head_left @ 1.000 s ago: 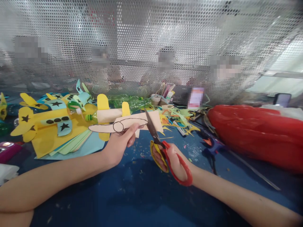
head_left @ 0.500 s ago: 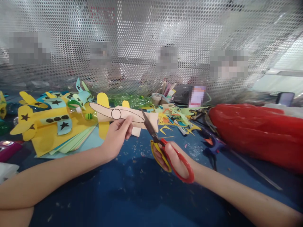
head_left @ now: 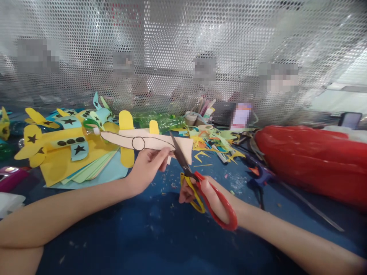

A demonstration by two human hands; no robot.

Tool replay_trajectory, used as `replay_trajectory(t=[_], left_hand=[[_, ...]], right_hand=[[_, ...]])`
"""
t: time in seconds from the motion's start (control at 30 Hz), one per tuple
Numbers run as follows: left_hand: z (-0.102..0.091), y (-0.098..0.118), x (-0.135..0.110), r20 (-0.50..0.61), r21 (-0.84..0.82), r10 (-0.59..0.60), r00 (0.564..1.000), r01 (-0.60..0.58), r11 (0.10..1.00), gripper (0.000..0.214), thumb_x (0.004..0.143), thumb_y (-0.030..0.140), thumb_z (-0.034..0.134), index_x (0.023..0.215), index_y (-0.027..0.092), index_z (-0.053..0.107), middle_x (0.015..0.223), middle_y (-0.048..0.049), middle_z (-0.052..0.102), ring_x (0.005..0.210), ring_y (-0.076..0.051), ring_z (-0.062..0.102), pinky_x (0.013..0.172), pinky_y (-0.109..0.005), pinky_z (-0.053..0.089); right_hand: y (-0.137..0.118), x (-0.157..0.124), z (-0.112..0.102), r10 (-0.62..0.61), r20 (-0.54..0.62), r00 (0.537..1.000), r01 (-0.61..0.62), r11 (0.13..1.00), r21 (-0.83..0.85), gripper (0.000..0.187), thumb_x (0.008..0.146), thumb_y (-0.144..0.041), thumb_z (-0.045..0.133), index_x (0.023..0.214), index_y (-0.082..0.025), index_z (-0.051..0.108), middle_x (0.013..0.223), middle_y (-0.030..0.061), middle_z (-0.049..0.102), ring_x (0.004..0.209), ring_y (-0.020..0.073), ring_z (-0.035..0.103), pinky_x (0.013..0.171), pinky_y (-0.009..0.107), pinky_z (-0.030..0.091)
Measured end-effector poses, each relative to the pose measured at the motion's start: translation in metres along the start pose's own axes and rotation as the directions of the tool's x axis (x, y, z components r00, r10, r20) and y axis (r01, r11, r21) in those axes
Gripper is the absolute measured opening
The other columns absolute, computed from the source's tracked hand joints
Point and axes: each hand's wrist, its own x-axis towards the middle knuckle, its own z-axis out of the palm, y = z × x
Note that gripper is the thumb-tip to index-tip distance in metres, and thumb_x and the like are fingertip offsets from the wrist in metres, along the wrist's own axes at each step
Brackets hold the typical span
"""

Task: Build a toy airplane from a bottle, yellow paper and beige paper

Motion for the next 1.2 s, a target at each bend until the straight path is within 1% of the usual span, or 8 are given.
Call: replay_trajectory(t=[0.13, 0.23, 0.5, 0.63, 0.77, 0.93, 1.07, 1.2], left_hand=[[0.001, 0.002, -0.002, -0.043, -0.01, -0.007, 0.999, 0.007, 1.0, 0.041, 0.091, 0.039, 0.053, 0.054, 0.02, 0.051, 0.048, 0.0032, 0.046, 0.051, -0.01, 0.044, 0.056, -0.024, 0.042], [0.001, 0.004, -0.003, -0.061, -0.003, -0.006, 0.998, 0.005, 1.0, 0.037, 0.089, 0.039, 0.054, 0.057, 0.02, 0.056, 0.048, 0.0031, 0.047, 0.05, -0.01, 0.045, 0.053, -0.024, 0.041], [0.0, 0.009, -0.004, -0.04, 0.026, 0.035, 0.999, -0.034, 0.999, 0.031, 0.087, 0.039, 0.056, 0.063, 0.019, 0.059, 0.047, 0.0045, 0.046, 0.047, -0.009, 0.044, 0.049, -0.022, 0.04], [0.0, 0.01, -0.003, -0.049, 0.035, 0.044, 0.998, -0.043, 0.998, 0.031, 0.087, 0.036, 0.055, 0.062, 0.019, 0.058, 0.047, 0.0048, 0.045, 0.047, -0.009, 0.044, 0.049, -0.022, 0.04], [0.001, 0.011, -0.004, -0.047, 0.057, 0.045, 0.998, -0.042, 0.997, 0.031, 0.086, 0.039, 0.057, 0.063, 0.019, 0.059, 0.047, 0.005, 0.045, 0.047, -0.009, 0.043, 0.048, -0.022, 0.039], [0.0, 0.01, -0.005, -0.054, 0.095, 0.054, 0.997, -0.049, 0.994, 0.033, 0.086, 0.042, 0.058, 0.062, 0.019, 0.059, 0.047, 0.0049, 0.044, 0.047, -0.009, 0.041, 0.047, -0.022, 0.038], [0.0, 0.008, -0.005, -0.065, 0.11, 0.093, 0.994, -0.085, 0.99, 0.03, 0.088, 0.038, 0.055, 0.065, 0.019, 0.061, 0.049, 0.0049, 0.045, 0.048, -0.009, 0.042, 0.049, -0.023, 0.037], [-0.002, 0.006, -0.005, -0.07, 0.178, 0.122, 0.99, -0.108, 0.978, 0.029, 0.088, 0.036, 0.054, 0.067, 0.018, 0.063, 0.049, 0.0048, 0.047, 0.048, -0.009, 0.043, 0.05, -0.024, 0.036]], right_hand=[[-0.005, -0.002, -0.002, -0.075, 0.028, 0.997, 0.078, 0.992, -0.103, 0.082, 0.084, -0.086, 0.018, 0.081, -0.017, 0.062, 0.08, 0.0118, 0.067, 0.072, 0.021, 0.063, 0.068, 0.035, 0.054], [-0.006, -0.001, -0.003, -0.079, 0.02, 0.997, 0.081, 0.986, -0.145, 0.084, 0.083, -0.087, 0.017, 0.082, -0.017, 0.063, 0.081, 0.0125, 0.067, 0.073, 0.0218, 0.063, 0.069, 0.036, 0.054], [0.012, 0.0, -0.004, -0.111, 0.011, 0.994, 0.111, 0.985, -0.135, 0.08, 0.084, -0.086, 0.017, 0.082, -0.019, 0.061, 0.081, 0.0106, 0.067, 0.073, 0.0219, 0.062, 0.067, 0.035, 0.053], [0.006, 0.0, -0.003, -0.135, 0.012, 0.991, 0.135, 0.973, -0.186, 0.082, 0.084, -0.087, 0.015, 0.08, -0.018, 0.059, 0.079, 0.0115, 0.066, 0.071, 0.0213, 0.061, 0.065, 0.035, 0.052], [0.0, 0.0, -0.004, -0.138, 0.01, 0.99, 0.137, 0.971, -0.194, 0.082, 0.085, -0.086, 0.015, 0.081, -0.017, 0.061, 0.078, 0.0113, 0.066, 0.068, 0.0206, 0.06, 0.062, 0.034, 0.051], [0.003, 0.0, -0.004, -0.141, 0.012, 0.99, 0.14, 0.973, -0.185, 0.082, 0.084, -0.086, 0.015, 0.079, -0.019, 0.061, 0.078, 0.0106, 0.066, 0.069, 0.0208, 0.061, 0.062, 0.033, 0.05], [0.005, 0.0, -0.004, -0.154, 0.003, 0.988, 0.151, 0.97, -0.193, 0.08, 0.086, -0.084, 0.015, 0.079, -0.018, 0.06, 0.078, 0.0109, 0.067, 0.068, 0.0201, 0.06, 0.062, 0.033, 0.05], [0.004, 0.0, -0.004, -0.15, 0.007, 0.989, 0.149, 0.967, -0.206, 0.082, 0.086, -0.084, 0.015, 0.08, -0.017, 0.063, 0.076, 0.0112, 0.066, 0.066, 0.0197, 0.059, 0.061, 0.033, 0.049]])
